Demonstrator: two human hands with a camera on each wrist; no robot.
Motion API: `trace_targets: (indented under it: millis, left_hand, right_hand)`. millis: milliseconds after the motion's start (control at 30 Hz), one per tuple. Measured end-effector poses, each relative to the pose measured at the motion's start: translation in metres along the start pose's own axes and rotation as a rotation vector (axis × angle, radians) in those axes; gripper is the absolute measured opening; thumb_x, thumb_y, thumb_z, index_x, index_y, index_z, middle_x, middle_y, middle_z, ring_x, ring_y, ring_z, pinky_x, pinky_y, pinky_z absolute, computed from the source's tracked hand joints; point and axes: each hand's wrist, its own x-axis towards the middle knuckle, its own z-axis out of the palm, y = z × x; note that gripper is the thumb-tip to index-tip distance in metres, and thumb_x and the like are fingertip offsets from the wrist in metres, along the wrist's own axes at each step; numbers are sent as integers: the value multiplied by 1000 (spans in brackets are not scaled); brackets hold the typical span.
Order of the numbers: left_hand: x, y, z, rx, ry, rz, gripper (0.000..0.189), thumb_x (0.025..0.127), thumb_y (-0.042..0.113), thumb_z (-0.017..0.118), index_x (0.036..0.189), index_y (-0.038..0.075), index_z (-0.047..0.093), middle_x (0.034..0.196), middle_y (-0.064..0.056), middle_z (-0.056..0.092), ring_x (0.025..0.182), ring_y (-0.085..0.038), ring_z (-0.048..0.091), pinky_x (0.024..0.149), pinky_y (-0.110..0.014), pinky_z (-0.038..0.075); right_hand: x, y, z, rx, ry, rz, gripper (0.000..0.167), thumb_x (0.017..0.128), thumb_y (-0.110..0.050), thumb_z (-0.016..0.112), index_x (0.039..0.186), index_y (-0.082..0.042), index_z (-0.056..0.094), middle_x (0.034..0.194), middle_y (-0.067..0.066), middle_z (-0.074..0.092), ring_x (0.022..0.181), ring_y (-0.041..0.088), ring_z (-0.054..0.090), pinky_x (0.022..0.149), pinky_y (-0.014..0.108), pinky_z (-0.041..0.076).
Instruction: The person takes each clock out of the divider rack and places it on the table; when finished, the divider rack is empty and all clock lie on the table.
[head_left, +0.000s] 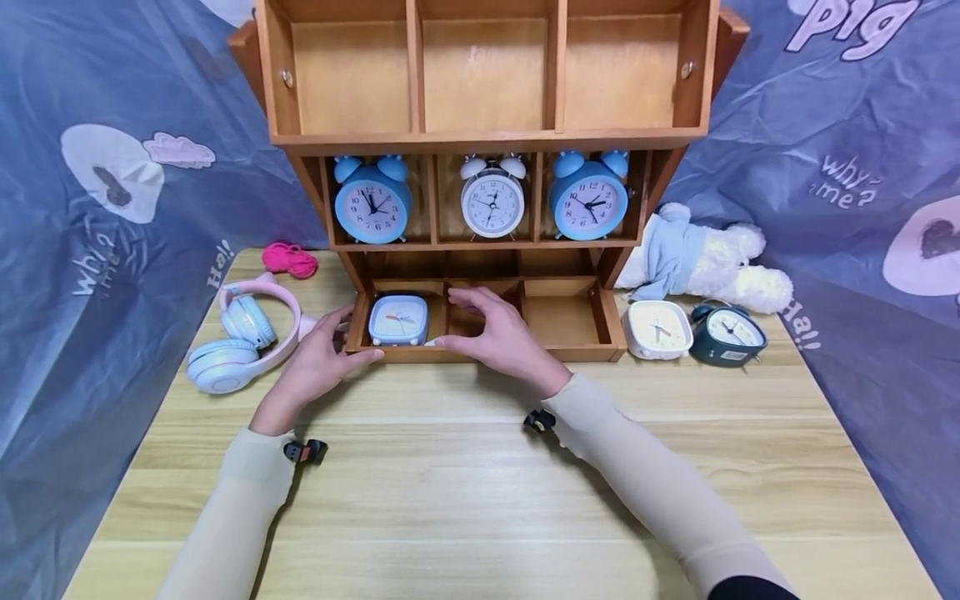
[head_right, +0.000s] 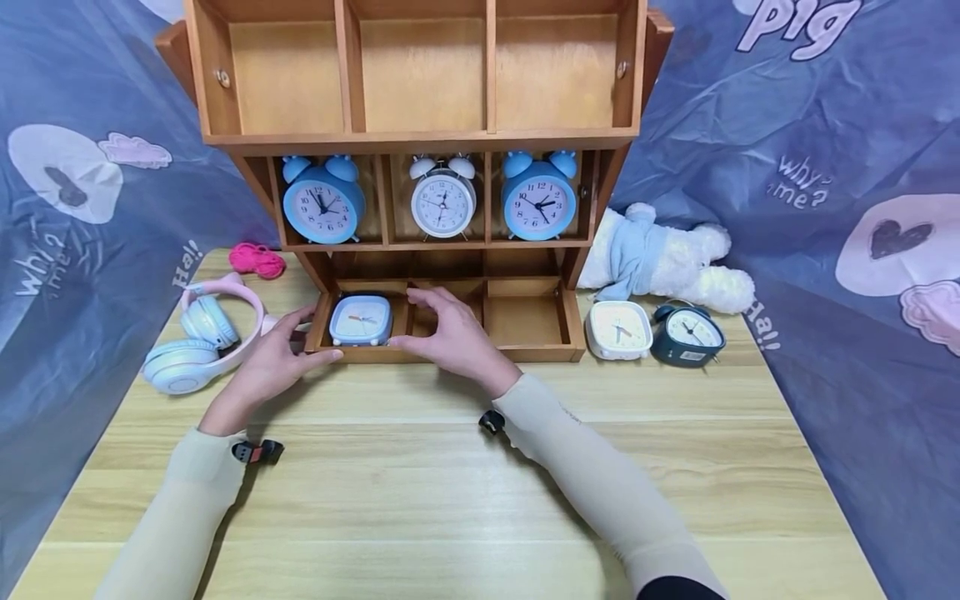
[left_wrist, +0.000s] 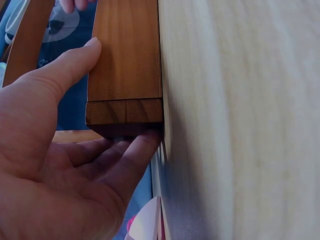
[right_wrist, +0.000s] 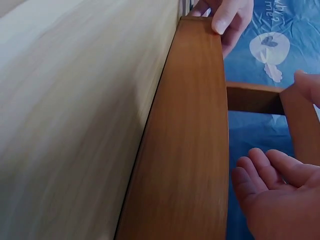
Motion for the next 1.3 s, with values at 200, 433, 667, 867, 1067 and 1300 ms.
trace_targets:
  millis: [200, 433, 667, 867, 1067, 1300]
  left_hand:
    - [1, -3, 1, 1, -1, 0, 103, 98, 41, 89, 176, 5, 32, 170, -27, 50, 143, -49, 62, 115, -63, 55]
    - [0, -5, 0, 4, 0, 6, 102, 99, 42, 88, 176, 5, 31, 171, -26, 49, 142, -49, 63, 115, -64, 55]
    - [0, -3, 0, 11, 7, 15, 100, 99, 39, 88, 175, 4, 33, 171, -27, 50, 141, -50, 64, 113, -63, 56]
    - [1, -3, 0, 25, 12, 25, 100, 99, 40, 88, 175, 4, 33, 167, -27, 53, 135, -47, 66, 109, -59, 57]
    - [1, -2, 1, -13, -1, 29, 99, 100, 38, 88, 175, 4, 32, 167, -28, 52, 139, -47, 65, 111, -59, 56]
    - [0, -3, 0, -15, 6, 20, 97, 100, 32, 87, 175, 3, 32, 164, -30, 54, 137, -47, 65, 111, -57, 55]
  right_hand:
    - [9, -9, 16, 2, -6, 1, 79, 92, -34, 94, 159, -6, 61, 154, 8, 66, 140, 32, 66, 123, 48, 54]
    - [19, -21, 32, -38, -6, 31, 83, 93, -35, 93, 162, -6, 57, 155, 10, 64, 142, 33, 63, 122, 51, 54]
    - [33, -29, 48, -70, 8, 54, 84, 91, -35, 94, 160, -5, 57, 155, 14, 63, 139, 34, 65, 120, 49, 55]
    - [44, -41, 65, -118, 34, 88, 90, 90, -35, 94, 162, 0, 52, 159, 19, 57, 136, 34, 62, 119, 49, 56]
    - [49, -55, 84, -208, 94, 160, 98, 88, -37, 96, 164, 1, 48, 160, 20, 52, 143, 34, 57, 123, 46, 54]
    - [53, -61, 98, -294, 123, 223, 105, 88, -45, 96, 166, 3, 45, 167, 21, 49, 152, 36, 53, 131, 45, 47]
